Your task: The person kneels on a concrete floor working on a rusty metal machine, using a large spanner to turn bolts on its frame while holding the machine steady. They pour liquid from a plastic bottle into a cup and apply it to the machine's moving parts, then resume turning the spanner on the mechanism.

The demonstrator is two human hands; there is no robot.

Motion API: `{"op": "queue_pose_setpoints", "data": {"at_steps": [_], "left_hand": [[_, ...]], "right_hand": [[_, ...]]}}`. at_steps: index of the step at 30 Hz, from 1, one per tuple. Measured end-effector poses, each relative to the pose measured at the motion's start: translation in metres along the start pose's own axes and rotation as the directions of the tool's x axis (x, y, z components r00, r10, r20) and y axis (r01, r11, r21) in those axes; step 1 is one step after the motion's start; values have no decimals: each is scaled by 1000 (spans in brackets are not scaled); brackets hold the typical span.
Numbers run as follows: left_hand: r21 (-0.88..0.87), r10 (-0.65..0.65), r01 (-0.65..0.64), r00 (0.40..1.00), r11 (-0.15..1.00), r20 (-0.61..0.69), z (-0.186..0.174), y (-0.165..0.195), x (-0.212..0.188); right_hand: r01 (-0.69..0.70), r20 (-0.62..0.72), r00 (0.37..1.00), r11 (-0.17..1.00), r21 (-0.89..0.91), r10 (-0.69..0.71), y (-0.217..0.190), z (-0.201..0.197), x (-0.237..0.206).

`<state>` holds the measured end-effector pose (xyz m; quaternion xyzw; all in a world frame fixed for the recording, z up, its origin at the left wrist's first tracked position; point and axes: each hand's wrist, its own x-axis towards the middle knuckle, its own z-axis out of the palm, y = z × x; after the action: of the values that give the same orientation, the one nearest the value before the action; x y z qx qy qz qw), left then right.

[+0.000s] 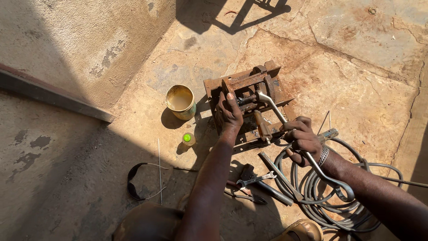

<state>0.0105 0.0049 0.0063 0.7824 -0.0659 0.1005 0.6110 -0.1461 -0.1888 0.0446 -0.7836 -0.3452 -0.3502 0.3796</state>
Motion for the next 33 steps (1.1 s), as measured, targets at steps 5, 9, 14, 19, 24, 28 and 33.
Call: {"op": "queue_pose_setpoints", "data": {"at_steps": [5, 9, 14, 19, 24, 28, 33], "left_hand": [[-14, 20, -20, 1000, 1000, -5, 10, -16, 3], [62, -142, 136, 985, 989, 97, 12, -40, 0], [165, 76, -90, 993, 982, 91, 6, -41, 10], [333, 279, -288, 957, 898, 77, -72, -21, 24], [402, 211, -231, 973, 886, 94, -185, -53, 4], [260, 98, -133, 985, 957, 141, -198, -111, -38], [425, -231, 215, 973, 880, -14, -172, -156, -55]], "right_hand": [[-35, 76, 996, 999, -29, 37, 3, -5, -3], [-137, 79, 988, 991, 9, 136, -10, -3, 0], [-306, 264, 902, 937, -170, 343, -30, -18, 16], [-367, 124, 914, 917, -160, 387, -48, -11, 21], [-529, -28, 848, 848, 45, 530, -58, 9, 11], [-594, -25, 799, 794, 130, 601, -60, 13, 8], [-596, 9, 803, 802, 29, 596, -55, 7, 10]]}}
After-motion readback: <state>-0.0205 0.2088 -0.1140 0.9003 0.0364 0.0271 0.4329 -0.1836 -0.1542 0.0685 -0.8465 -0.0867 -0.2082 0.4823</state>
